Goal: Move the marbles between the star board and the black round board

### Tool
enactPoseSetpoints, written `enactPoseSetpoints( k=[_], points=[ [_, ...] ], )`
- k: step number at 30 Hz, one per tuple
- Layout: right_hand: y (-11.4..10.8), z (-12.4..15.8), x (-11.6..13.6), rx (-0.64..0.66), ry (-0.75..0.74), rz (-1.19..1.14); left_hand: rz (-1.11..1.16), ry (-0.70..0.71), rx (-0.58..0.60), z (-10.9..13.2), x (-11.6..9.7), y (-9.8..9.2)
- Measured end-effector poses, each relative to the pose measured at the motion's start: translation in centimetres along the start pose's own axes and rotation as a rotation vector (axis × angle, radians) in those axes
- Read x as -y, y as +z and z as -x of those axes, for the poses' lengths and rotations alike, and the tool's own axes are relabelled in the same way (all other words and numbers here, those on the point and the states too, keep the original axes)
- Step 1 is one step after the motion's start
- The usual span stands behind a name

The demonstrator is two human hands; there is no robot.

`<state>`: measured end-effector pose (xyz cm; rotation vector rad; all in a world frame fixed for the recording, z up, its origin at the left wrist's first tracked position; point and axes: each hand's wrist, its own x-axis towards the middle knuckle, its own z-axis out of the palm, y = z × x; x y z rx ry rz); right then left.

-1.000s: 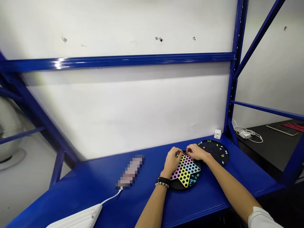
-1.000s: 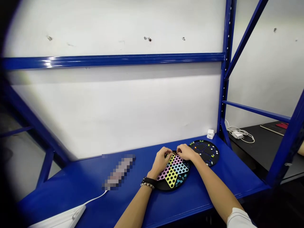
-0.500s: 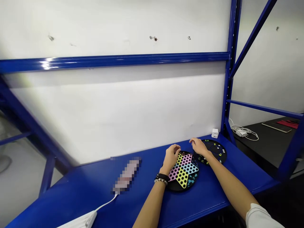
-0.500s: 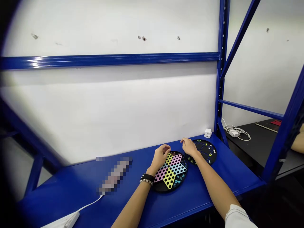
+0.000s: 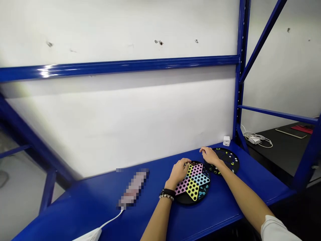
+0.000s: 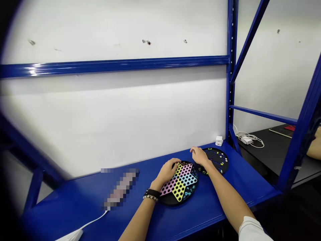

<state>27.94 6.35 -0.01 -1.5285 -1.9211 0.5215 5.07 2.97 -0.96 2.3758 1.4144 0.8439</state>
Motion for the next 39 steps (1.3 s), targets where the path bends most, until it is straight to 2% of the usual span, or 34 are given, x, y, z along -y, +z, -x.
enactPoseSetpoints(
  k=[2,5,8,10,11,14,17,20,29,34,39],
  points=[
    [-0.3,-0.2,-0.2,-0.013,0.003,-0.016,-0.060,0.021,0.076,0.6,0.2,0.3],
    [-1.7,-0.9,-1.3,-0.110,0.037,-0.034,-0.112,0.016,0.102,1.2,0.4,0.8],
    [-4.0,-1.3,-3.9,-0.280,0.130,-0.030,-0.117,0.019,0.084,1.4,0.4,0.9],
    [-5.4,-1.1,-6.3,-0.336,0.189,-0.022,-0.120,0.014,0.071,1.4,0.3,0.8],
    [-6.0,-0.8,-7.7,-0.337,0.211,-0.004,-0.126,0.009,0.074,1.4,0.2,0.7],
    [-6.9,0.2,-11.2,-0.227,0.254,0.064,-0.159,-0.012,0.110,1.4,-0.2,0.4],
    [-6.8,1.0,-12.9,-0.144,0.273,0.159,-0.181,-0.028,0.132,1.4,-0.4,0.2],
    [-6.3,1.2,-12.6,-0.106,0.263,0.224,-0.181,-0.024,0.135,1.5,-0.5,0.2],
    [-3.6,-0.1,-9.5,-0.079,0.142,0.475,-0.181,-0.003,0.100,1.6,0.0,0.6],
    [-3.0,-0.4,-9.0,-0.050,0.069,0.406,-0.178,0.006,0.091,1.7,0.0,0.7],
    [-3.1,-0.5,-10.3,-0.063,0.049,0.292,-0.177,-0.008,0.103,1.6,-0.3,0.5]
  ],
)
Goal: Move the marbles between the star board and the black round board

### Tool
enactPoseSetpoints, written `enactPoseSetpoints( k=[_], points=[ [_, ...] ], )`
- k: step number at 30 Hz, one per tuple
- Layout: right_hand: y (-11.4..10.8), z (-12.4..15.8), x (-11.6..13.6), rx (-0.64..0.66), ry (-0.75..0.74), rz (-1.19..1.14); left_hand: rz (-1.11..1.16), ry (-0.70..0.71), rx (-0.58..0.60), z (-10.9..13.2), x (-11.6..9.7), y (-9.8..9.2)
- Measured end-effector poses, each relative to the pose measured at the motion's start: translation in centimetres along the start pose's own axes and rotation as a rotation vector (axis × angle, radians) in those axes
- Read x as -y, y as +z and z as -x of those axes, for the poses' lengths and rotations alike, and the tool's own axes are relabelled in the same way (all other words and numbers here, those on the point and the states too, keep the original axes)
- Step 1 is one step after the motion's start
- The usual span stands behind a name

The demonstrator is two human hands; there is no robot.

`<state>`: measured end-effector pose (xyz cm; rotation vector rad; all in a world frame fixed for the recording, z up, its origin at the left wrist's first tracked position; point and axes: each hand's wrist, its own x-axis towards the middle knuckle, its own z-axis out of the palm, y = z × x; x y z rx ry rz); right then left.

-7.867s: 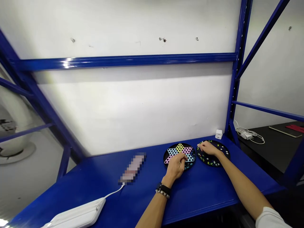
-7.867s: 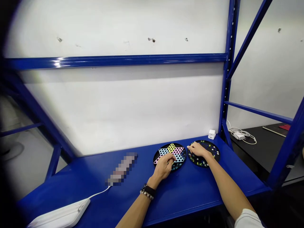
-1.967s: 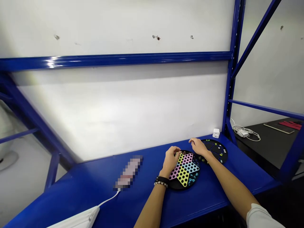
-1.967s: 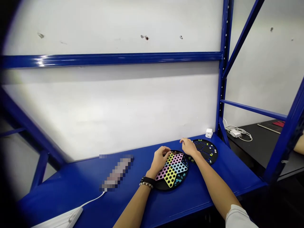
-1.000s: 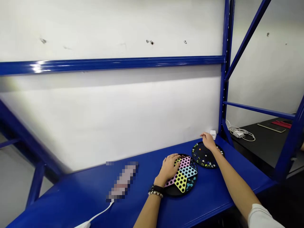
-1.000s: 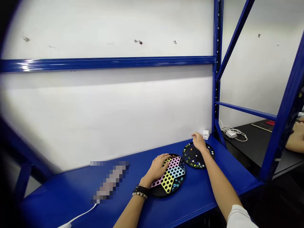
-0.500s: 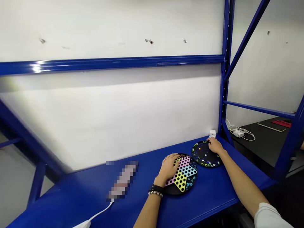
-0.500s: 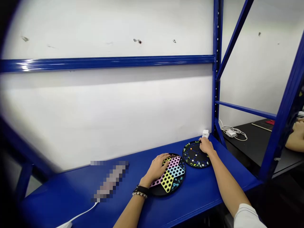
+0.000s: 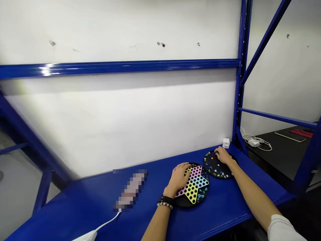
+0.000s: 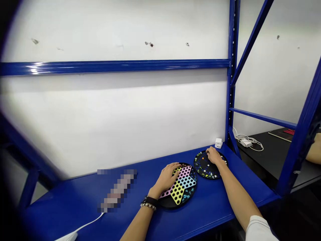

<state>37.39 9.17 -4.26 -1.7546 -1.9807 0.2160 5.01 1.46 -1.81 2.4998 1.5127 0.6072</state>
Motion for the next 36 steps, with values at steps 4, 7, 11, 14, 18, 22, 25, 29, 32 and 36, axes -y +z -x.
enactPoseSetpoints(
  k=[4,7,11,14,18,22,25,29,32,36],
  points=[
    [0.2,-0.2,-0.5,-0.032,0.010,-0.150,0.008,-0.005,0.016,0.0,-0.1,-0.1],
    [-0.4,-0.4,-0.2,-0.121,0.041,-0.395,0.012,0.007,-0.009,0.1,-0.2,0.0],
    [-2.5,-0.4,0.2,-0.297,0.253,-0.964,0.045,0.025,-0.045,0.0,-0.3,-0.3],
    [-4.3,-0.2,-0.5,-0.344,0.428,-1.389,0.112,-0.015,-0.113,-0.1,-0.3,-1.0],
    [-5.2,0.0,-1.6,-0.274,0.512,-1.408,0.130,-0.087,-0.208,0.0,-0.1,-1.8],
    [-4.6,0.1,-1.2,-0.232,0.505,-1.193,0.114,-0.084,-0.199,0.1,-0.2,-1.9],
    [-4.2,0.4,-0.3,-0.121,0.446,-0.958,0.111,-0.077,-0.183,0.2,-0.6,-2.0],
    [-4.1,0.7,0.1,-0.028,0.339,-0.702,0.119,-0.077,-0.167,0.2,-0.9,-2.2],
    [-4.3,0.9,0.0,-0.029,0.251,-0.571,0.122,-0.073,-0.160,0.2,-1.0,-2.3],
    [-5.0,1.6,0.6,-0.024,0.152,-0.461,0.114,-0.071,-0.156,0.3,-1.0,-2.3]
  ],
)
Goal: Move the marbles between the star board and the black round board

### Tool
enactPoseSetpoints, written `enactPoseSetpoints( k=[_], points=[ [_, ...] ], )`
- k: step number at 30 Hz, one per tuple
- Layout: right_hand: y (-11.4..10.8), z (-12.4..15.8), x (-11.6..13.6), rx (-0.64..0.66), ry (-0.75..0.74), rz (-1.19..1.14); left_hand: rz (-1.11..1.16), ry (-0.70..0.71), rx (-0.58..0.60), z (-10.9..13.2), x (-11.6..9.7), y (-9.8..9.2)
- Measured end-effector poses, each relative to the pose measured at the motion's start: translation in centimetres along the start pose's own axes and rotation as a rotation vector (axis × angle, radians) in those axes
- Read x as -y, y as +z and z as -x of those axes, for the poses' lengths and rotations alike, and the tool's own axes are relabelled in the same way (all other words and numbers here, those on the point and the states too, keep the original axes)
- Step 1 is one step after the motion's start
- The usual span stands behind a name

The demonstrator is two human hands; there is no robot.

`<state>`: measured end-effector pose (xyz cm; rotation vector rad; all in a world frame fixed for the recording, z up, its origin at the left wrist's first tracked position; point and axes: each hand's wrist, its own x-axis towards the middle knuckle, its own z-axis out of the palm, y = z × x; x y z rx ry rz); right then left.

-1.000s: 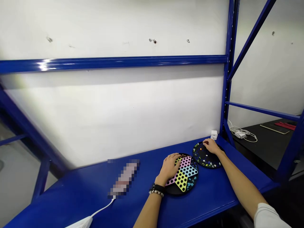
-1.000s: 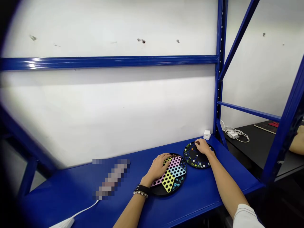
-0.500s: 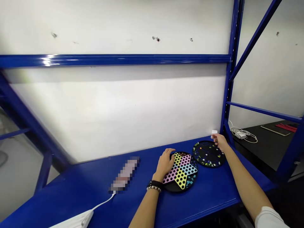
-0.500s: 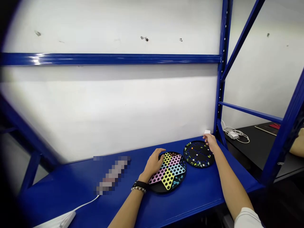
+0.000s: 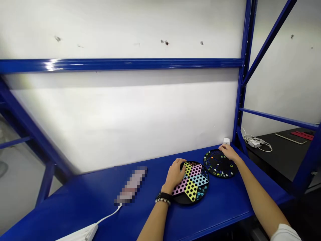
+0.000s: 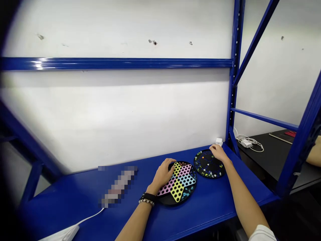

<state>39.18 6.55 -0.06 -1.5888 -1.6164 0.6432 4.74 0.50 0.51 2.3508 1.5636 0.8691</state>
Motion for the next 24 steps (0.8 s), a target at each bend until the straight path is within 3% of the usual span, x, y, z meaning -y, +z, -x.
enactPoseSetpoints(
  k=[5,7,10,14,19,24],
  points=[
    [-1.2,4.0,0.6,0.295,-0.084,0.095,-0.006,0.002,0.006,0.1,0.1,0.1],
    [-1.8,6.3,0.6,0.348,-0.136,0.202,-0.012,0.008,0.015,0.0,0.2,0.3],
    [-1.9,9.5,1.0,0.302,-0.198,0.366,-0.020,0.012,0.026,0.0,0.3,0.5],
    [-0.4,11.9,2.1,0.206,-0.306,0.507,-0.016,0.009,0.030,0.0,0.2,0.6],
    [1.4,12.2,2.2,0.176,-0.394,0.577,-0.006,0.020,0.029,0.0,0.2,0.6],
    [1.4,11.7,1.3,0.217,-0.417,0.532,-0.013,0.015,0.031,0.0,0.0,0.6]
  ],
)
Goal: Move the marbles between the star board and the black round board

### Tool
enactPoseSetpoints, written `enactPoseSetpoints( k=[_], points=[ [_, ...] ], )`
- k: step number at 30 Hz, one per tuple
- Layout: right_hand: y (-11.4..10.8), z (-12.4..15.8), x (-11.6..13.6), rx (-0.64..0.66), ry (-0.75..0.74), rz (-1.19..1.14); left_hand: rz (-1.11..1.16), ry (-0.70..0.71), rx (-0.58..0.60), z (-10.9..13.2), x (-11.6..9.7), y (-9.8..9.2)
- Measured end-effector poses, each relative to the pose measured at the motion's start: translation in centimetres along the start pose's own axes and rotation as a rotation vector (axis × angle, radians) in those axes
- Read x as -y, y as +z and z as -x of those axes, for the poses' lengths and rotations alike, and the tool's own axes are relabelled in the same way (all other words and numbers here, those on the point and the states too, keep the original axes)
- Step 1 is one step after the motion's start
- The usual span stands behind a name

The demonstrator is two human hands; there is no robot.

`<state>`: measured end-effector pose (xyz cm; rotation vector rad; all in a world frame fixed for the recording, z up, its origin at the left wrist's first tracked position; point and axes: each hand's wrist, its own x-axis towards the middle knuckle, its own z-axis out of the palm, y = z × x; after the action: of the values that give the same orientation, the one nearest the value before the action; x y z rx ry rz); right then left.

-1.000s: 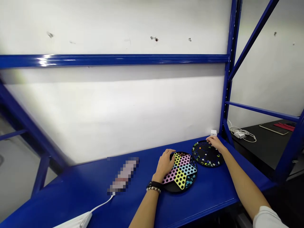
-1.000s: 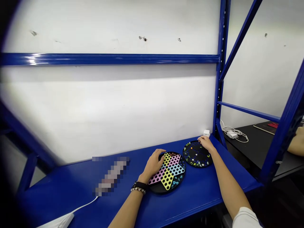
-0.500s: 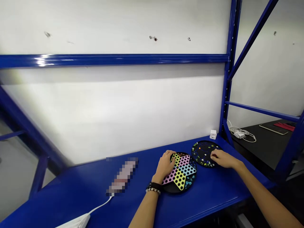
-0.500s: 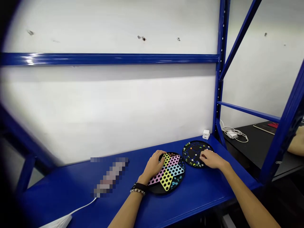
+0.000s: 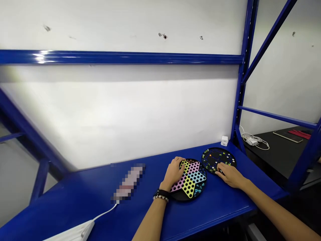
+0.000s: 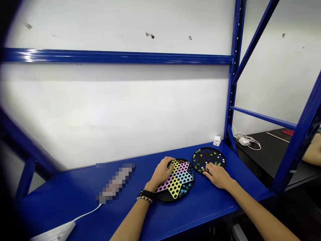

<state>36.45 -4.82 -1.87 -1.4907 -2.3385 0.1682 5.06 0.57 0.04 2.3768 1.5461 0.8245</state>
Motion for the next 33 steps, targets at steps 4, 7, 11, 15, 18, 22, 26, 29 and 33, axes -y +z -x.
enactPoseSetpoints(
  k=[4,7,11,15,18,22,26,29,33],
  points=[
    [0.1,-0.8,-0.6,0.050,0.033,0.041,0.005,0.010,-0.004,0.0,0.0,0.1],
    [0.3,-1.5,-0.9,0.065,0.035,0.078,0.006,0.015,-0.009,0.0,0.1,0.2],
    [0.2,-1.7,-0.8,0.049,0.028,0.074,-0.004,0.023,-0.012,0.0,0.3,0.4],
    [0.0,-1.6,-0.5,0.072,0.031,0.091,-0.002,0.017,-0.002,-0.1,0.3,0.4],
    [0.0,-1.7,-0.5,0.098,0.051,0.090,0.005,0.015,0.003,0.0,0.2,0.3],
    [0.3,-2.2,-0.8,0.075,0.077,-0.062,0.008,0.005,0.017,0.0,0.1,0.1],
    [0.1,-3.6,-0.8,-0.103,0.267,-0.622,0.006,0.002,0.024,0.0,0.0,0.1],
    [-0.8,-5.3,-0.8,-0.189,0.467,-1.223,0.011,0.003,0.027,0.0,0.0,0.1],
    [-1.2,-7.8,-1.1,-0.101,0.581,-1.647,0.017,-0.002,0.026,0.0,0.1,0.2]
  ],
)
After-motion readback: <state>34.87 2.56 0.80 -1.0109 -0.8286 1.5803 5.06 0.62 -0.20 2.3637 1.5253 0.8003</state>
